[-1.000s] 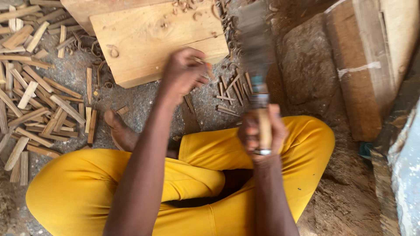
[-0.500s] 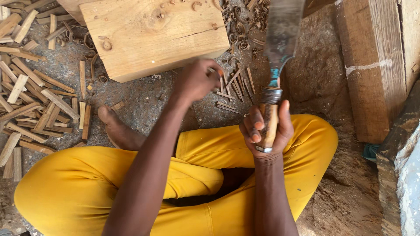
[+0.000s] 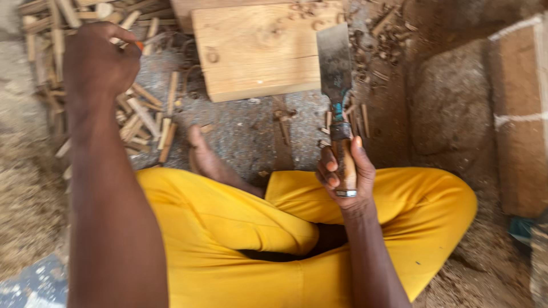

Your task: The person sits cross-legged on the floor and uses a chisel to carve small wooden sticks. They hold the sticks with their left hand and strike the chisel with their right hand to shave off thin layers of wood, creating wood shavings.

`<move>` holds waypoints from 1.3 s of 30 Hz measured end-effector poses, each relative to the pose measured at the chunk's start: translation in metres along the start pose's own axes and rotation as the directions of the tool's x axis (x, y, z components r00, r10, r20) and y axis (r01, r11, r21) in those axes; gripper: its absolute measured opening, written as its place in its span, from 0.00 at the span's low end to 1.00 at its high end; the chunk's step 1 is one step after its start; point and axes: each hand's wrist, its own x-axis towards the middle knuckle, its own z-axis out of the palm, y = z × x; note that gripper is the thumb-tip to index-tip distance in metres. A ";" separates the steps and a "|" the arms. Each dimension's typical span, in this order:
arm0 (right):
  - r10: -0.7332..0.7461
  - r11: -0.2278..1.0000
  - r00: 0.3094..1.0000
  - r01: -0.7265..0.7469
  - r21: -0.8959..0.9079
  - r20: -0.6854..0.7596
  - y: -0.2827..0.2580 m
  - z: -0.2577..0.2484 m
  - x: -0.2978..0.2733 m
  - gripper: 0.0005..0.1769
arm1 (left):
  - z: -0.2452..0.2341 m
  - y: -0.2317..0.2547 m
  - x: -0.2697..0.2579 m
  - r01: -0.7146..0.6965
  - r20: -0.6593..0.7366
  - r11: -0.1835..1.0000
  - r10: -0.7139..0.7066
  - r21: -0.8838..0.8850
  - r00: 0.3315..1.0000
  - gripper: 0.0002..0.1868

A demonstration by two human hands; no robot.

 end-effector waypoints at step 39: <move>0.026 0.897 0.948 -0.162 -0.412 -0.316 0.007 0.026 0.024 0.36 | 0.064 -0.056 0.022 -0.027 0.408 0.749 -0.330 0.662 0.851 0.10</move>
